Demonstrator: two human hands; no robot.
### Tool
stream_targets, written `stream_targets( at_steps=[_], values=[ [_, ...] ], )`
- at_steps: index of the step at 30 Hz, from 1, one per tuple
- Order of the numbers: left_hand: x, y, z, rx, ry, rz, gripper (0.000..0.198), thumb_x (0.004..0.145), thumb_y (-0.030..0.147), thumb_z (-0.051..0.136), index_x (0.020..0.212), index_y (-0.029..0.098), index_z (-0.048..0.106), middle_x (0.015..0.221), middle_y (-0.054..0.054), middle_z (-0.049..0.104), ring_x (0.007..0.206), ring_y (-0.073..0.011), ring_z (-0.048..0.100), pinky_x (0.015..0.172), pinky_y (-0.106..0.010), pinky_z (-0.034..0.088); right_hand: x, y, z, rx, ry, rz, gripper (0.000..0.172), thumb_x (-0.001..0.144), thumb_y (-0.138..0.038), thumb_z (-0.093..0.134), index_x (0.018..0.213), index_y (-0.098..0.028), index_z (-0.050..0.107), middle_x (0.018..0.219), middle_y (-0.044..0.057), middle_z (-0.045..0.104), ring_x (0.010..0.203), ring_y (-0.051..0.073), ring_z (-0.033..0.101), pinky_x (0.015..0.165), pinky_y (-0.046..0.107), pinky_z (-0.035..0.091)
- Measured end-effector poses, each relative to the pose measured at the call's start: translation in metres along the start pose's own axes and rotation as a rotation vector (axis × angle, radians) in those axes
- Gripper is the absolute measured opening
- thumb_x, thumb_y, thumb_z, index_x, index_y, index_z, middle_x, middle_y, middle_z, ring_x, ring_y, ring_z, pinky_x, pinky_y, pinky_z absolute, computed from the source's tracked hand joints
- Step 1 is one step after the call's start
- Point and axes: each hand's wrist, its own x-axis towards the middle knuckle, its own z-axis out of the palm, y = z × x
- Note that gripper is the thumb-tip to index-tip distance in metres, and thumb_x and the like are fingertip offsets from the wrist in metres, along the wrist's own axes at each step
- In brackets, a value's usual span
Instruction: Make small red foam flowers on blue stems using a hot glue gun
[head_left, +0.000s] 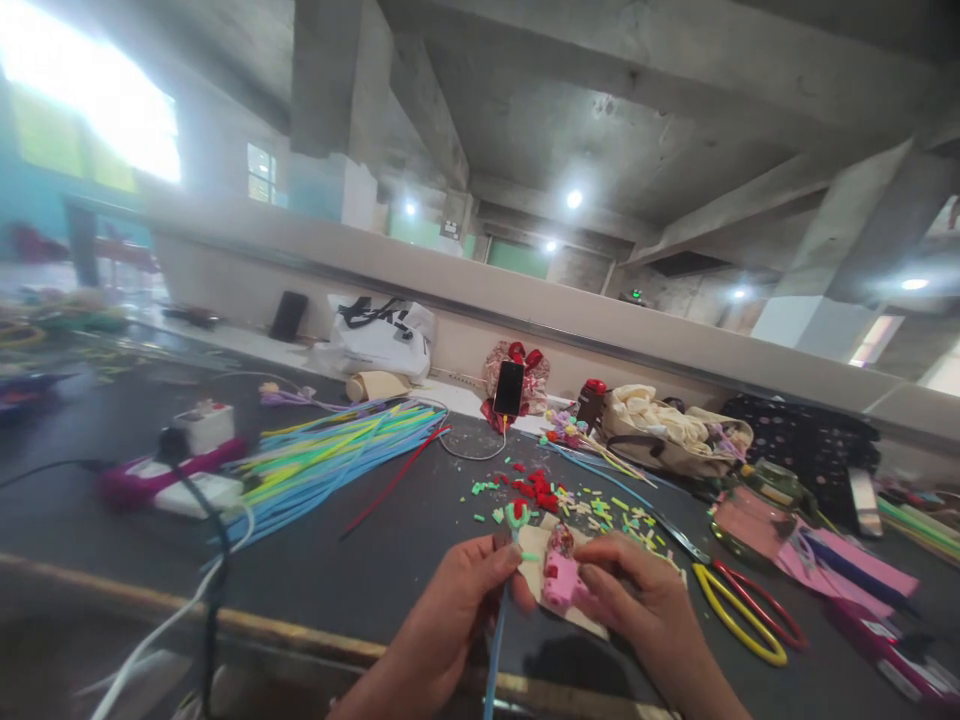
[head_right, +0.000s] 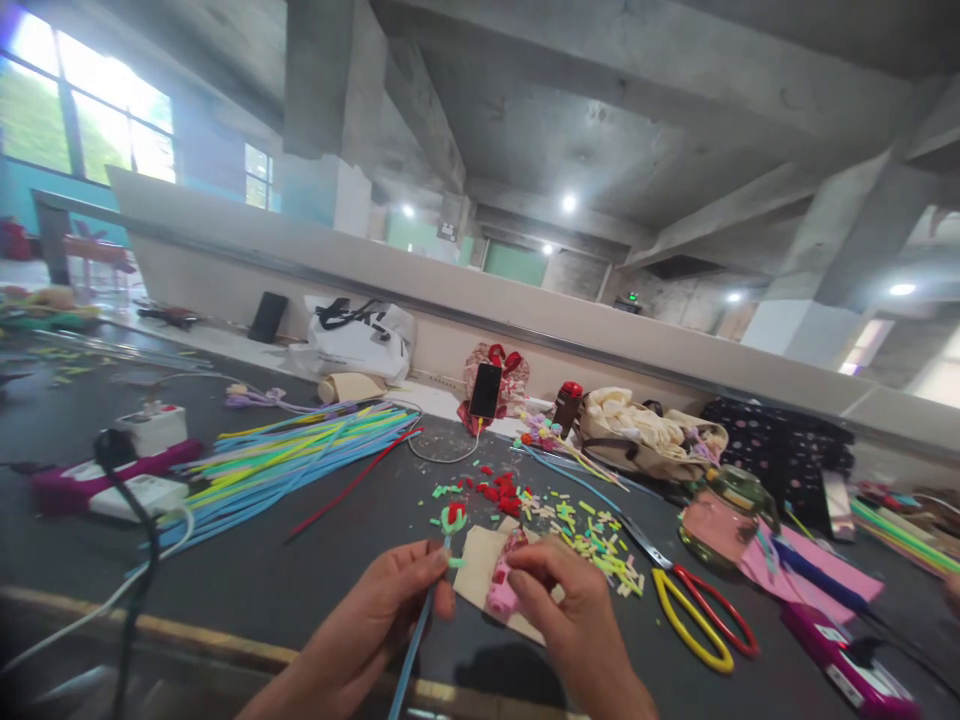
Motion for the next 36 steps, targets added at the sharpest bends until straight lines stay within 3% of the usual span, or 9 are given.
stream_targets(
  at_steps=[5,8,16,21,26,36],
  values=[
    [-0.006,0.0,0.009,0.05,-0.023,0.027,0.036,0.068,0.043,0.057,0.048,0.012,0.054,0.044,0.004,0.045,0.039,-0.0044,0.024,0.042,-0.02,0.012,0.013,-0.025,0.01,0.068,0.051,-0.288,0.007,0.075,-0.015,0.058,0.082,-0.018,0.061,0.073,0.003,0.062,0.067,0.014,0.058,0.061,0.023,0.045],
    [-0.008,0.001,0.01,0.06,-0.019,0.037,0.033,0.066,0.043,0.058,0.052,0.013,0.055,0.043,0.004,0.048,0.039,-0.0052,0.023,0.042,-0.021,0.012,0.017,-0.026,0.013,0.024,0.053,-0.358,0.008,0.075,-0.011,0.057,0.078,-0.018,0.06,0.074,0.005,0.064,0.069,0.014,0.059,0.063,0.023,0.046],
    [-0.007,0.0,0.01,0.089,-0.009,0.024,0.037,0.065,0.048,0.056,0.051,0.014,0.052,0.039,0.003,0.049,0.037,-0.005,0.023,0.04,-0.021,0.011,0.017,-0.02,0.015,-0.085,0.012,-0.341,0.005,0.078,-0.015,0.055,0.074,-0.019,0.056,0.067,0.002,0.062,0.064,0.013,0.057,0.057,0.023,0.043],
    [0.0,0.008,-0.002,0.174,-0.014,-0.057,0.024,0.066,0.039,0.056,0.06,0.016,0.052,0.033,0.005,0.051,0.027,-0.0044,0.022,0.034,-0.02,0.01,0.027,-0.02,-0.011,-0.101,-0.081,-0.309,0.008,0.081,-0.015,0.05,0.076,-0.019,0.055,0.073,0.003,0.061,0.067,0.012,0.056,0.06,0.023,0.043],
    [0.002,0.02,-0.01,0.398,-0.1,-0.105,0.023,0.065,0.036,0.056,0.061,0.013,0.057,0.03,0.004,0.053,0.026,-0.0039,0.026,0.034,-0.019,0.013,0.044,-0.031,-0.036,-0.118,-0.205,-0.387,0.01,0.083,-0.016,0.049,0.078,-0.018,0.057,0.075,0.003,0.062,0.073,0.012,0.056,0.066,0.023,0.043],
    [-0.003,0.021,-0.006,0.503,-0.178,-0.179,0.017,0.066,0.026,0.051,0.056,0.015,0.058,0.026,0.008,0.045,0.023,-0.0045,0.029,0.032,-0.019,0.016,0.053,-0.035,-0.032,-0.091,-0.416,-0.345,0.01,0.079,-0.018,0.055,0.075,-0.018,0.064,0.076,0.002,0.064,0.071,0.012,0.058,0.064,0.022,0.044]
  ],
)
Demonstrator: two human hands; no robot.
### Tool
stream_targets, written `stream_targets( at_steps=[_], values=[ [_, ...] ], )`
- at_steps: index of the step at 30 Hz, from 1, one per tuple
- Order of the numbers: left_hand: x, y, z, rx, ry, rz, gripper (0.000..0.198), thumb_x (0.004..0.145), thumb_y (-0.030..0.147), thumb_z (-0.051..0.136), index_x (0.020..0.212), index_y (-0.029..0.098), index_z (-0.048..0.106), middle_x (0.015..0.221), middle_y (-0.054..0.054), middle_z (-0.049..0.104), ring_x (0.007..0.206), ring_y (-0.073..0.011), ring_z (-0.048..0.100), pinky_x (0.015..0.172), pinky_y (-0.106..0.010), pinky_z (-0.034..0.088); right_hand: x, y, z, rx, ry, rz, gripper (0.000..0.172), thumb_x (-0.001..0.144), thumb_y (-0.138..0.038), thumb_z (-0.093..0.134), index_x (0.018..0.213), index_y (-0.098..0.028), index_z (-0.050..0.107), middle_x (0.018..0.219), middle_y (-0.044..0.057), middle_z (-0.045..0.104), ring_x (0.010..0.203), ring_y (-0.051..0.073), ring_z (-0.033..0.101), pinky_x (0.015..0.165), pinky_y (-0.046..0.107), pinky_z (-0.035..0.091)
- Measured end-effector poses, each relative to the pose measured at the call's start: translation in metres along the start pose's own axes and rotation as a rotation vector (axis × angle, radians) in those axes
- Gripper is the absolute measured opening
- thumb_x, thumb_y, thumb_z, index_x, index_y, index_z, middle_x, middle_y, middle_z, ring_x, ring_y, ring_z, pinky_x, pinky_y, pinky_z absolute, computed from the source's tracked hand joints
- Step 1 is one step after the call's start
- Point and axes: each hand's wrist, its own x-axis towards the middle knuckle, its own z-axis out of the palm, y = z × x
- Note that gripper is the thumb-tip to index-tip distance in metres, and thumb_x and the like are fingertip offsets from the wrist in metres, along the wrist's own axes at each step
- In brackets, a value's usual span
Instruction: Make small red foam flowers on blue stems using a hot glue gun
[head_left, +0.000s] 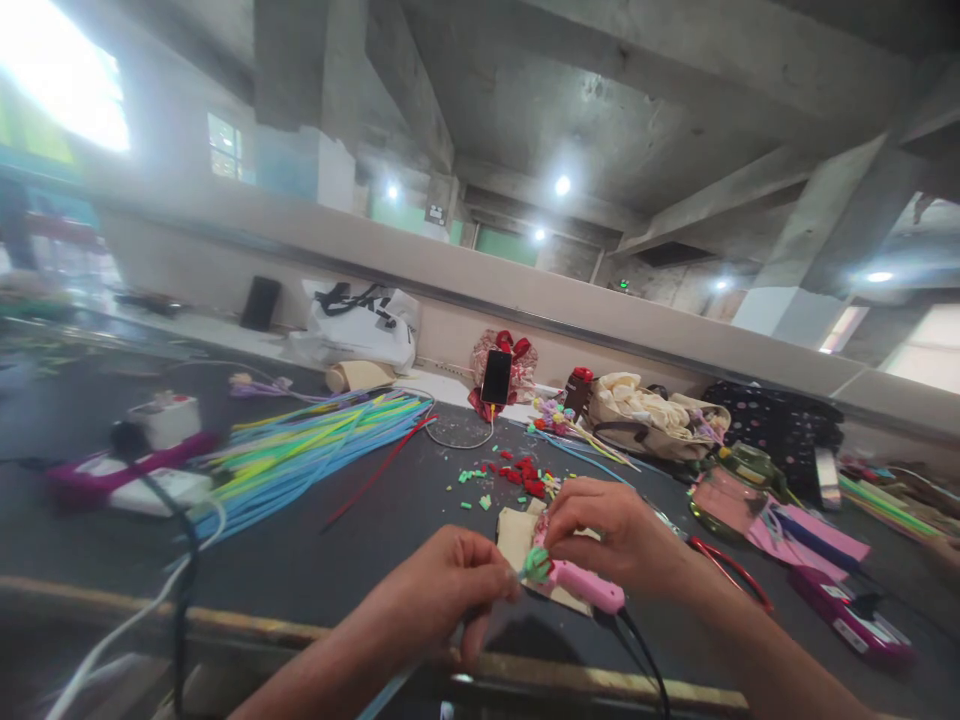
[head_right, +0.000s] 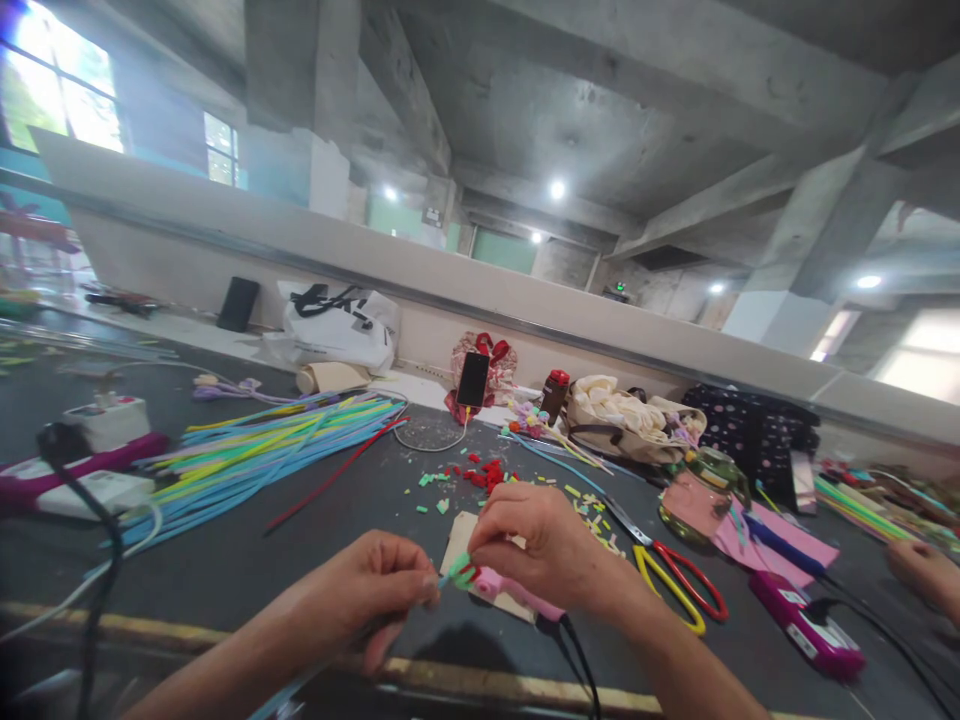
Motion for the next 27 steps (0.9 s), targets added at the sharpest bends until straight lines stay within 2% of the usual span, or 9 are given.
stream_targets(
  at_steps=[6,10,23,27],
  values=[
    [-0.0029,0.0062,0.0015,0.001,-0.041,0.021,0.019,0.067,0.026,0.049,0.059,0.014,0.061,0.024,0.008,0.042,0.023,-0.0045,0.028,0.033,-0.02,0.013,-0.0004,0.0001,0.0009,-0.003,-0.031,-0.023,0.012,0.08,-0.022,0.054,0.075,-0.018,0.065,0.08,0.003,0.065,0.076,0.012,0.058,0.068,0.023,0.044],
    [-0.002,0.0065,0.0018,-0.02,-0.074,-0.026,0.017,0.065,0.025,0.05,0.057,0.014,0.06,0.024,0.008,0.044,0.022,-0.0049,0.029,0.033,-0.02,0.012,0.0007,-0.0013,0.0002,-0.006,-0.032,-0.056,0.012,0.079,-0.022,0.055,0.073,-0.017,0.064,0.082,0.004,0.066,0.078,0.012,0.059,0.071,0.023,0.044],
    [-0.0003,0.0039,0.0026,-0.07,-0.092,-0.032,0.018,0.064,0.028,0.05,0.056,0.015,0.059,0.024,0.008,0.043,0.022,-0.005,0.027,0.033,-0.02,0.012,-0.0014,-0.0051,0.0044,-0.16,-0.086,-0.089,0.012,0.081,-0.02,0.051,0.075,-0.018,0.061,0.083,0.003,0.065,0.078,0.014,0.057,0.07,0.026,0.042],
    [0.0005,0.0014,0.0035,-0.069,-0.091,-0.014,0.017,0.063,0.027,0.05,0.055,0.014,0.058,0.024,0.008,0.042,0.022,-0.0047,0.025,0.033,-0.021,0.013,-0.0015,-0.0051,0.006,-0.205,-0.068,-0.105,0.01,0.081,-0.019,0.051,0.074,-0.019,0.06,0.079,0.003,0.064,0.075,0.014,0.056,0.067,0.026,0.042]
  ],
)
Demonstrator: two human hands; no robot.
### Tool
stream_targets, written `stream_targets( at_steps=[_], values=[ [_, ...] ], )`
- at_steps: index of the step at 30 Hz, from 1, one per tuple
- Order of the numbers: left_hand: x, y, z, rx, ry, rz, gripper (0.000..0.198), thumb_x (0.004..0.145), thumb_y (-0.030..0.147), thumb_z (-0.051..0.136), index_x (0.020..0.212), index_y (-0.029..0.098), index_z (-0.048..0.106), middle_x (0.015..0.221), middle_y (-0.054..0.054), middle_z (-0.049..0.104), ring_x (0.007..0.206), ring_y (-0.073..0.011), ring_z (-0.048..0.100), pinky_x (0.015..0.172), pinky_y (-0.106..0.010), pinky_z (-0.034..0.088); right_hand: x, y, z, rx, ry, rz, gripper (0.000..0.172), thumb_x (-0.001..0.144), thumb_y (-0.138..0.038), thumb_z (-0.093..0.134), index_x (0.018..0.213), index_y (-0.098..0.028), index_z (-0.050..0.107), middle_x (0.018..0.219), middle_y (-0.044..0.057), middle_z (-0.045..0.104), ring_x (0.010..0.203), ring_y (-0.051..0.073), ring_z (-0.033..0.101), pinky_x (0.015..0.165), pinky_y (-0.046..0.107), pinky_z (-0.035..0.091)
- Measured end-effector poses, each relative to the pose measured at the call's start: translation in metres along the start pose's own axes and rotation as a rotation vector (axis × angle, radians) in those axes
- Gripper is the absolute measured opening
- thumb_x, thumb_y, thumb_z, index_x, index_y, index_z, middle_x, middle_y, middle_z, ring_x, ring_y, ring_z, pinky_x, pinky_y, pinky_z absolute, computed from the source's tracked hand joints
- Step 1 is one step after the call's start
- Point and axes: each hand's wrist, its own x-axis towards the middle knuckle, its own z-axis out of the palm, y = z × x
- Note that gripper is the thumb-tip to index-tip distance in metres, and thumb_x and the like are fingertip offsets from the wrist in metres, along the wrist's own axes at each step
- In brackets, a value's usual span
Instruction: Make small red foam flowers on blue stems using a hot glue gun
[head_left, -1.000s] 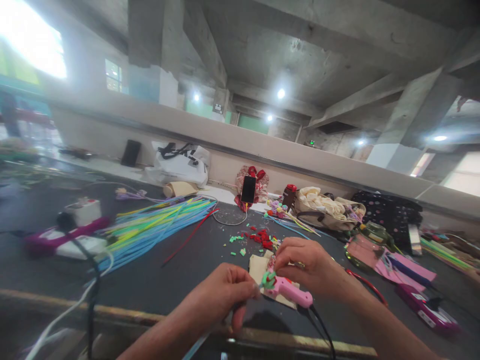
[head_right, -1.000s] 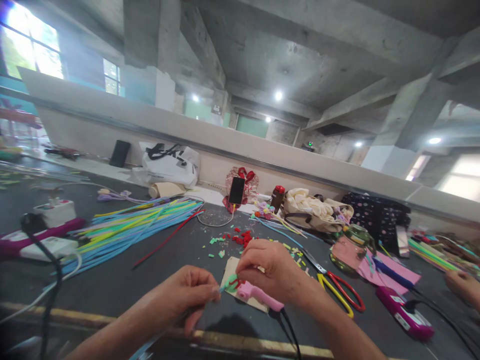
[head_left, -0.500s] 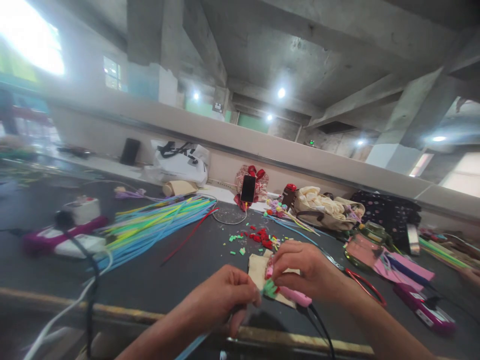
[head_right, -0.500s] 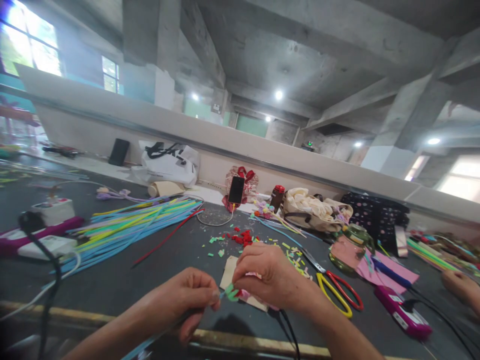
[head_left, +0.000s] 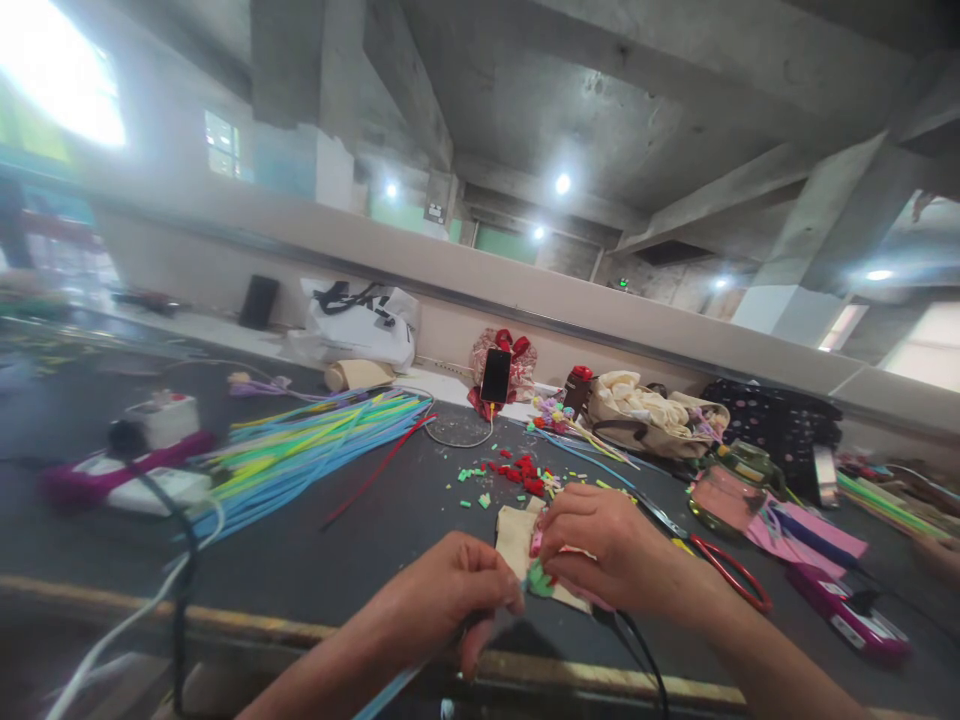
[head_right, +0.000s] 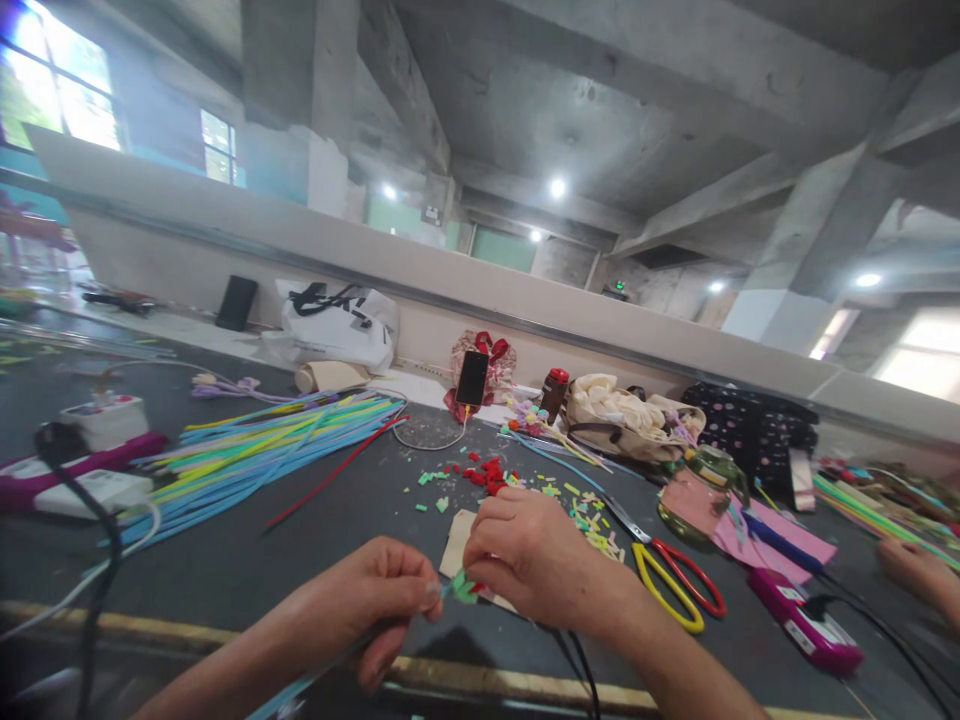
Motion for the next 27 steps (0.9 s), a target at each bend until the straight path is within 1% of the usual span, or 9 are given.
stream_targets(
  at_steps=[5,11,13,16,21,27],
  values=[
    [0.0018,-0.0047,-0.0006,0.005,0.001,0.019,0.017,0.065,0.026,0.049,0.057,0.014,0.059,0.025,0.008,0.043,0.023,-0.005,0.027,0.034,-0.02,0.014,0.001,0.0004,0.0019,-0.034,0.053,-0.038,0.012,0.081,-0.02,0.051,0.072,-0.019,0.059,0.074,0.004,0.063,0.073,0.014,0.056,0.066,0.025,0.042],
    [0.002,-0.0064,-0.0012,0.011,0.022,0.015,0.017,0.065,0.027,0.051,0.056,0.015,0.058,0.026,0.008,0.043,0.023,-0.0047,0.025,0.034,-0.02,0.016,0.0012,0.0023,0.0028,-0.037,0.031,-0.004,0.006,0.079,-0.018,0.053,0.076,-0.018,0.058,0.077,0.003,0.063,0.075,0.014,0.055,0.068,0.026,0.041],
    [0.0016,-0.0065,-0.0012,0.015,0.029,0.009,0.018,0.065,0.028,0.051,0.056,0.015,0.059,0.025,0.008,0.042,0.023,-0.0046,0.024,0.034,-0.02,0.016,0.0007,0.0028,0.0016,-0.035,0.052,0.012,0.008,0.08,-0.017,0.052,0.076,-0.019,0.058,0.076,0.003,0.063,0.075,0.014,0.056,0.068,0.026,0.041],
    [0.0016,-0.0065,-0.0012,0.02,0.02,0.004,0.018,0.064,0.03,0.052,0.057,0.015,0.059,0.024,0.008,0.042,0.023,-0.0049,0.025,0.034,-0.02,0.017,-0.0003,0.0033,-0.0006,-0.03,0.077,-0.001,0.011,0.081,-0.017,0.05,0.076,-0.02,0.059,0.075,0.002,0.063,0.074,0.013,0.056,0.067,0.025,0.042],
    [0.0024,-0.0065,-0.0009,0.012,0.004,0.003,0.018,0.063,0.03,0.052,0.056,0.015,0.058,0.025,0.008,0.042,0.023,-0.0052,0.026,0.034,-0.02,0.018,-0.0011,0.0037,-0.0003,-0.027,0.062,-0.042,0.014,0.083,-0.02,0.048,0.074,-0.02,0.059,0.074,0.003,0.063,0.072,0.013,0.055,0.066,0.025,0.042],
    [0.0015,-0.0079,-0.0012,0.009,0.013,0.02,0.019,0.066,0.029,0.05,0.058,0.015,0.059,0.025,0.008,0.041,0.023,-0.0049,0.023,0.034,-0.02,0.016,-0.0007,0.003,0.0016,-0.029,0.052,-0.04,0.014,0.083,-0.019,0.049,0.074,-0.019,0.059,0.076,0.003,0.062,0.073,0.013,0.055,0.066,0.026,0.042]
  ],
)
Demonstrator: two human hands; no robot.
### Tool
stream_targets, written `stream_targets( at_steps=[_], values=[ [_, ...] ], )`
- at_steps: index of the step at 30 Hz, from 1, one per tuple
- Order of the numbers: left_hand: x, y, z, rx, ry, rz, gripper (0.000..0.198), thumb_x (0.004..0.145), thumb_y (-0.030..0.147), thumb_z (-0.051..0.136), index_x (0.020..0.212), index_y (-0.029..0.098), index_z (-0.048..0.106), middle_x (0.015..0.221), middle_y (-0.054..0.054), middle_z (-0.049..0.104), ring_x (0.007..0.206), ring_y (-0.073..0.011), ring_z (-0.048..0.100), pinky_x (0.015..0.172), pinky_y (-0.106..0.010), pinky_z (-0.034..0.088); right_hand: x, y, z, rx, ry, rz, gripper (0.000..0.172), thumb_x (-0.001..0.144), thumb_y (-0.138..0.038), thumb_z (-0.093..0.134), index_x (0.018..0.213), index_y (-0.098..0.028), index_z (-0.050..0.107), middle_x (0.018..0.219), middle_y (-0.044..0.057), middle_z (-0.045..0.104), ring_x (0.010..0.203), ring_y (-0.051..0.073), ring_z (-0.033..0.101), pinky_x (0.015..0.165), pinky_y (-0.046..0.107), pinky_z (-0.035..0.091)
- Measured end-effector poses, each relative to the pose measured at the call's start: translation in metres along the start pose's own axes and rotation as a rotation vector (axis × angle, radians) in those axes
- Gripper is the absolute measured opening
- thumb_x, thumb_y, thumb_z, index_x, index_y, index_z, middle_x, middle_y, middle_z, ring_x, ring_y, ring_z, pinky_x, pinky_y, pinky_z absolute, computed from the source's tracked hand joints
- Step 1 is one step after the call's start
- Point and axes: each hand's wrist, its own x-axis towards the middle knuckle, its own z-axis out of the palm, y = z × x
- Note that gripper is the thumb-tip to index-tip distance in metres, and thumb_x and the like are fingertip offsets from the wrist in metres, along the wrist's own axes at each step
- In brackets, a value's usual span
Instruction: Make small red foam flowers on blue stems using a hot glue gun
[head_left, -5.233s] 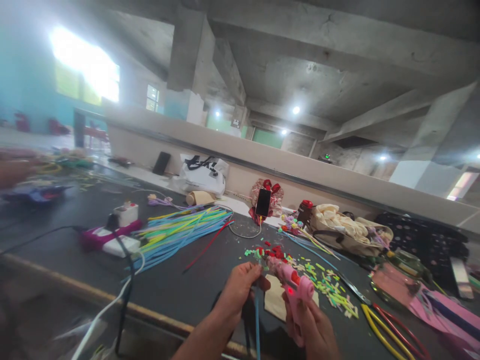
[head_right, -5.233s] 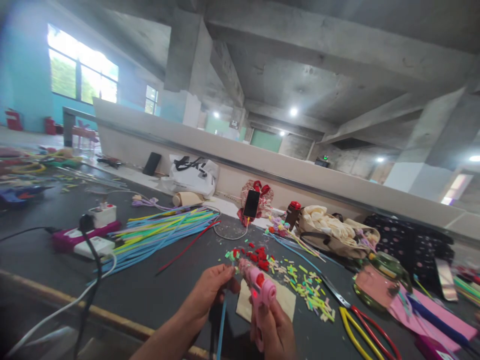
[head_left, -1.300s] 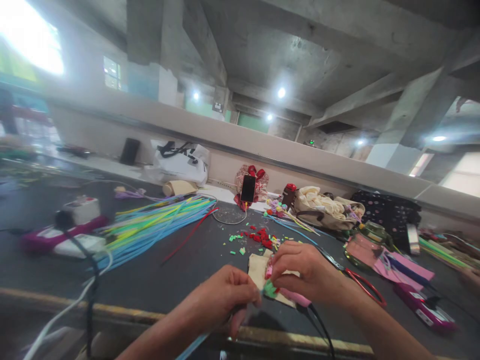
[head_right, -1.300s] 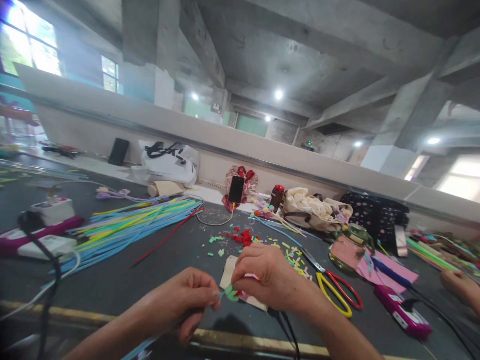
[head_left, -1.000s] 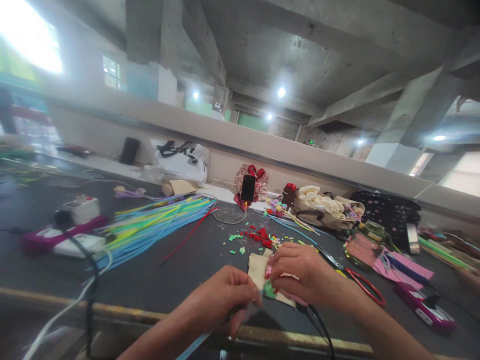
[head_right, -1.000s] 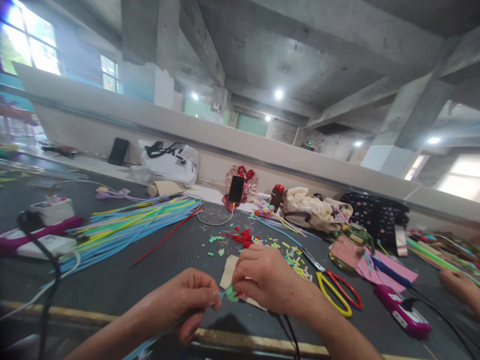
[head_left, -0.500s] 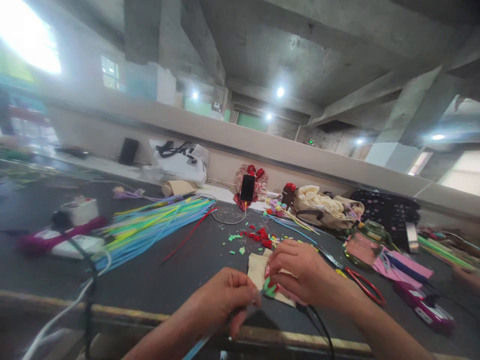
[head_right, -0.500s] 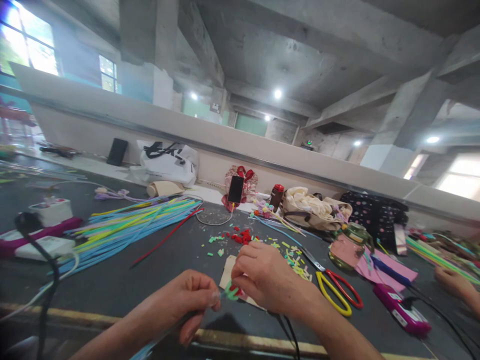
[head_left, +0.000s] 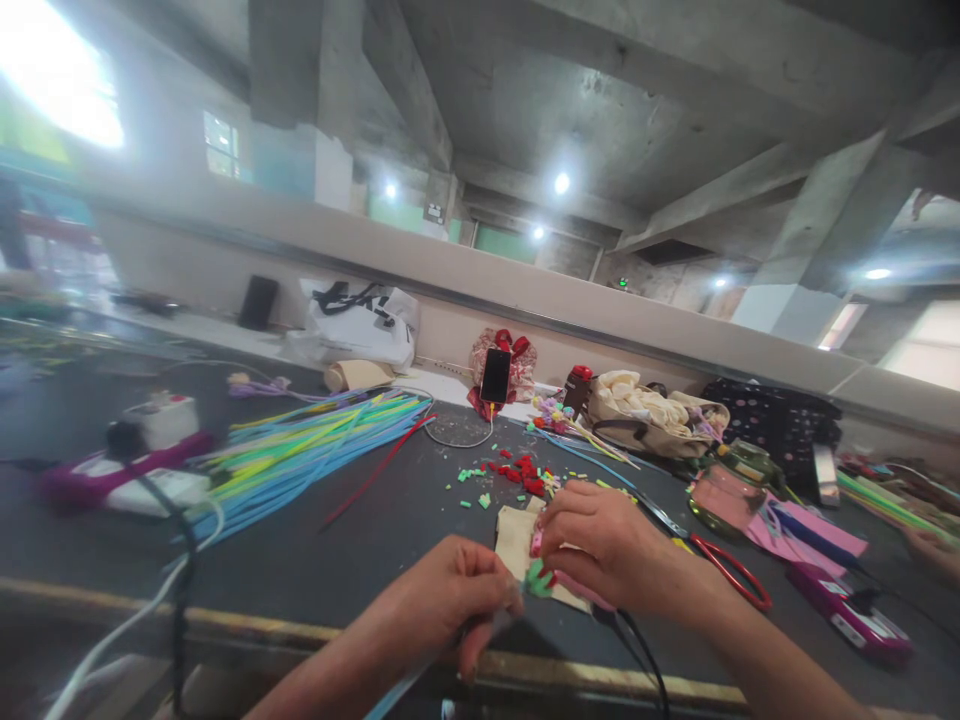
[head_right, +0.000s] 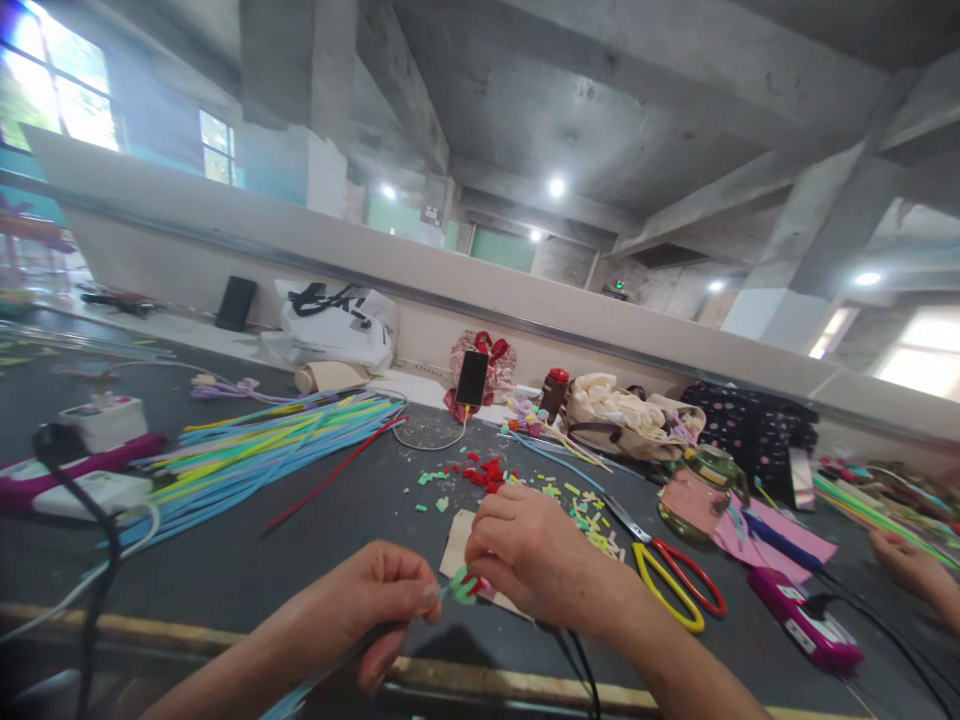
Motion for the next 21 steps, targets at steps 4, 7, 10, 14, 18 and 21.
stream_targets(
  at_steps=[4,7,10,14,18,21],
  values=[
    [-0.0009,0.0001,0.0005,0.001,0.006,0.003,0.018,0.067,0.028,0.05,0.059,0.015,0.059,0.025,0.008,0.042,0.024,-0.0048,0.024,0.034,-0.02,0.017,0.0001,-0.0006,-0.0002,-0.012,-0.017,0.014,0.013,0.082,-0.018,0.049,0.075,-0.019,0.059,0.076,0.004,0.062,0.074,0.014,0.055,0.066,0.026,0.042],
    [-0.0004,0.0006,0.0012,-0.015,0.012,0.014,0.019,0.065,0.031,0.052,0.058,0.015,0.059,0.026,0.008,0.043,0.024,-0.0052,0.027,0.035,-0.02,0.018,-0.0001,0.0002,0.0004,-0.01,-0.018,0.014,0.013,0.082,-0.018,0.049,0.074,-0.019,0.059,0.075,0.003,0.062,0.073,0.014,0.055,0.066,0.025,0.042],
    [0.0005,-0.0004,0.0007,-0.035,0.03,0.035,0.022,0.064,0.035,0.054,0.059,0.014,0.059,0.026,0.007,0.044,0.024,-0.0055,0.03,0.034,-0.019,0.018,-0.0007,0.0017,0.0015,-0.006,-0.003,0.006,0.014,0.083,-0.018,0.048,0.074,-0.019,0.058,0.075,0.003,0.061,0.073,0.013,0.055,0.066,0.025,0.042],
    [0.0006,-0.0039,-0.0003,-0.02,0.057,0.051,0.023,0.065,0.036,0.054,0.061,0.014,0.059,0.026,0.008,0.045,0.024,-0.0054,0.031,0.034,-0.018,0.016,-0.0007,0.0017,0.0013,-0.008,-0.025,0.014,0.014,0.084,-0.017,0.046,0.076,-0.019,0.058,0.076,0.004,0.061,0.074,0.014,0.054,0.067,0.025,0.041],
    [-0.0004,-0.0063,0.0005,0.004,0.069,0.065,0.02,0.068,0.032,0.052,0.063,0.014,0.059,0.027,0.009,0.044,0.025,-0.0043,0.027,0.034,-0.018,0.016,0.001,-0.0005,-0.0012,-0.017,-0.078,0.025,0.015,0.085,-0.016,0.044,0.079,-0.017,0.058,0.078,0.005,0.06,0.076,0.014,0.053,0.068,0.025,0.04],
    [-0.0008,-0.0055,0.0015,0.024,0.064,0.073,0.02,0.07,0.03,0.05,0.064,0.013,0.06,0.027,0.009,0.044,0.025,-0.004,0.027,0.034,-0.017,0.017,0.0019,-0.0013,-0.0026,-0.029,-0.094,0.025,0.014,0.084,-0.016,0.044,0.079,-0.017,0.058,0.079,0.005,0.06,0.077,0.014,0.052,0.068,0.025,0.04]
  ],
)
